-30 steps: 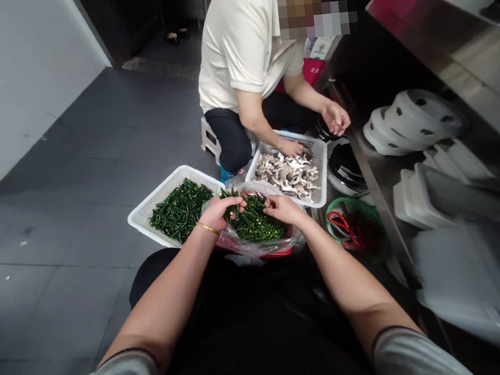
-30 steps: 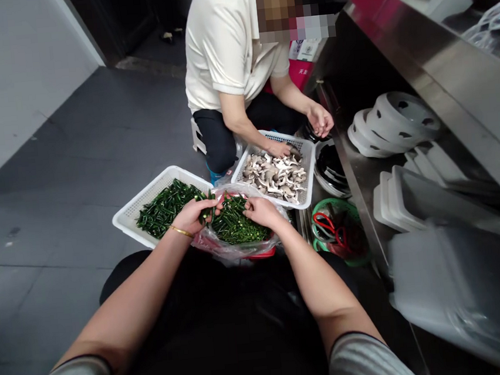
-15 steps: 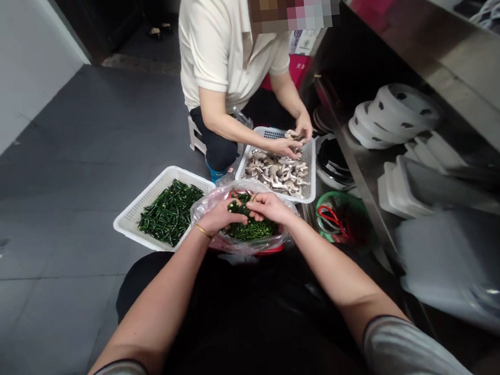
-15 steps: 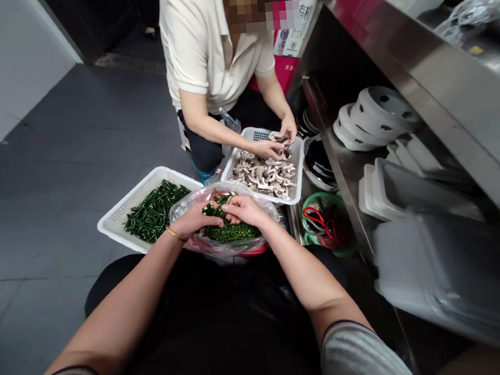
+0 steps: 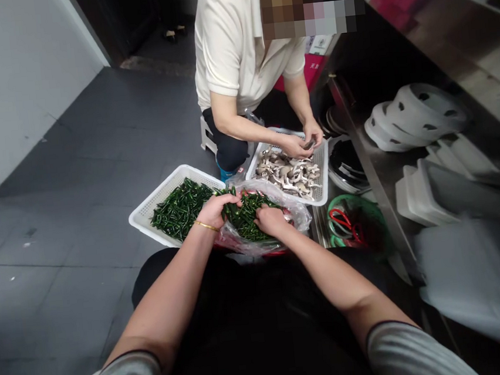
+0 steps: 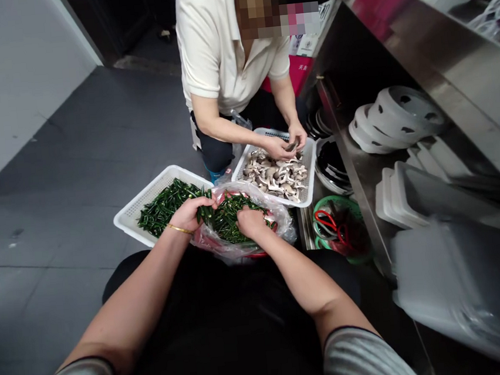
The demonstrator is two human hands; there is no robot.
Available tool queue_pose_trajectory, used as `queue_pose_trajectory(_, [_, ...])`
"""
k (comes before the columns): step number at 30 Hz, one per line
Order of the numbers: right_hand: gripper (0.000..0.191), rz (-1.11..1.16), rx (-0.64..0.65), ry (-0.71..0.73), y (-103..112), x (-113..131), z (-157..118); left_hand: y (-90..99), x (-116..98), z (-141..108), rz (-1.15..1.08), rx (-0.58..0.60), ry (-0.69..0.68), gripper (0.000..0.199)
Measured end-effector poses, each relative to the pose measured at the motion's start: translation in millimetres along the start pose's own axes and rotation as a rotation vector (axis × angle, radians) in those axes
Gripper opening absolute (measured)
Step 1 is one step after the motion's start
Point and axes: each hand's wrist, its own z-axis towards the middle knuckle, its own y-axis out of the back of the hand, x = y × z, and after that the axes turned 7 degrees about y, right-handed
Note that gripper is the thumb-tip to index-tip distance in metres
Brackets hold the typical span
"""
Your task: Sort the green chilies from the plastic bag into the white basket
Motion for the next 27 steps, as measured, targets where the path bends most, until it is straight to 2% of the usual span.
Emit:
queue_pose_trajectory(4, [0.019,0.133,-0.034,-0.075,17,-33,1,0.0,3,-2,-0.086,0.03,0.043,0.008])
queue_pose_trajectory(7, [0.019,0.477,-0.106,-0.088,27,-56,-4,-6.4,10,-2,-0.071,0.112,0.108,0.016])
queue_pose_trajectory(9, [0.024,0.791,-0.137,-0.082,25,-53,-7,-12.6,17,0,-0.028,0.105,0.112,0.019])
queue_pose_trajectory(12, [0.025,1.113,-0.176,-0.053,14,-29,-9,-18.8,29,5,0.016,0.073,0.045,0.019])
queue_pose_trajectory(15, [0.025,1.096,-0.25,0.08,9,-9,-8,-17.8,35,7,0.067,0.07,-0.035,0.016])
queue_pose_trajectory(17, [0.027,1.029,-0.261,0.154,12,-8,-8,-15.5,34,7,0.1,0.073,-0.058,0.015])
queue_pose_trajectory(21, [0.041,1.126,-0.131,0.112,16,-22,-4,-14.4,29,3,0.178,0.144,-0.057,0.014])
queue_pose_trajectory(23, [0.046,1.153,-0.115,0.096,16,-24,-3,-15.9,26,0,0.218,0.202,-0.046,0.015])
queue_pose_trajectory(25, [0.047,1.073,-0.152,0.107,16,-21,-4,-18.0,24,-1,0.236,0.254,-0.011,0.016])
queue_pose_trajectory(27, [0.045,0.868,-0.272,0.114,18,-16,-8,-20.1,23,-3,0.218,0.262,0.028,0.018])
